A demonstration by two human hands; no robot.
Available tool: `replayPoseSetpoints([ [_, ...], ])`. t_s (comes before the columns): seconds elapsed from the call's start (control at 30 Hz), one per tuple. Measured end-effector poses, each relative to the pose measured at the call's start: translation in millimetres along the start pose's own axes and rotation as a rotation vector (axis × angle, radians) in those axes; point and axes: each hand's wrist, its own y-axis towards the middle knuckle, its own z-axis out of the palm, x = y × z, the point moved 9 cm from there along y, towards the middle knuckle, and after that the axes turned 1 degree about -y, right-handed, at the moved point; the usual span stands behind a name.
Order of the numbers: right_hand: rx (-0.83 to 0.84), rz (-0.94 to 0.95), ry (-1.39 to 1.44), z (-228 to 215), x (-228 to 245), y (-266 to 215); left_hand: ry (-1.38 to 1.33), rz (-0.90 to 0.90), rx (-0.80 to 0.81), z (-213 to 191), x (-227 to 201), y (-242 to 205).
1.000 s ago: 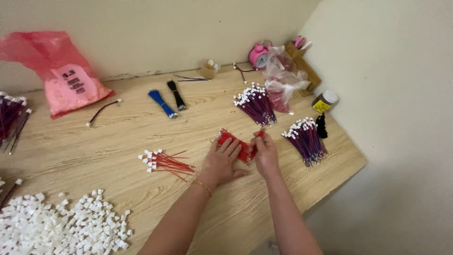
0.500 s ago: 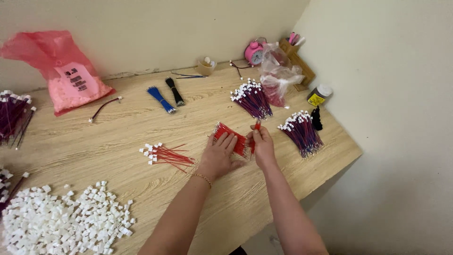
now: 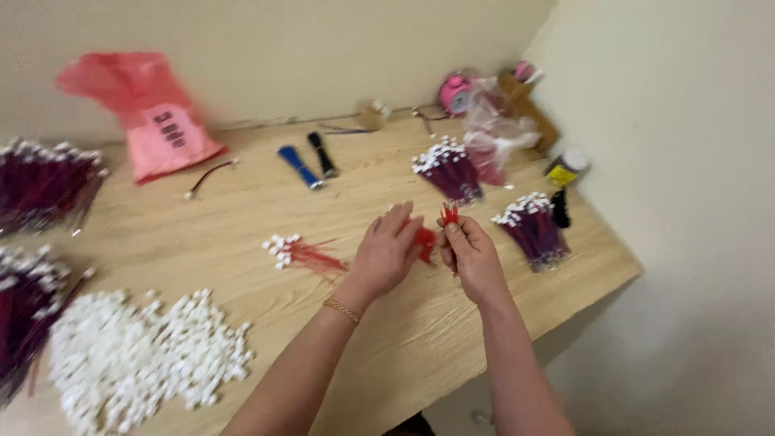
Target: Assembling small white connectors onto red electrical wires at a workbench
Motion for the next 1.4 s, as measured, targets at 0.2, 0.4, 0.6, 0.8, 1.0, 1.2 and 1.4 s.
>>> replayPoseSetpoints([
  [0.2,0.329,0.018,-0.473,68,12,-40,-0.822,-0.266,-0.381,-90,8,-68],
  [0.4,0.679,0.015,-0.834,145,0,-104,-0.714,-0.407,-0.288,-69,5,-136],
  [0.6,0.638,0.058,-0.575,166,-20,-117,-0.341,-0.495,-0.441,-110,58,-213],
  [0.8,0.555,0.067,-0.292,168,-32,-113,0.549,-0.555,-0.354,-93,130,-256],
  [1.0,0.495,0.077,-0.151,169,-22,-106,0.659,-0.515,-0.344,-74,145,-252],
  [1.2,0.486,0.096,-0.099,170,-17,-105,0.651,-0.469,-0.347,-76,137,-251],
  [1.4,0.505,0.058,-0.111,173,-2,-107,-0.312,-0.568,-0.515,-123,77,-225],
])
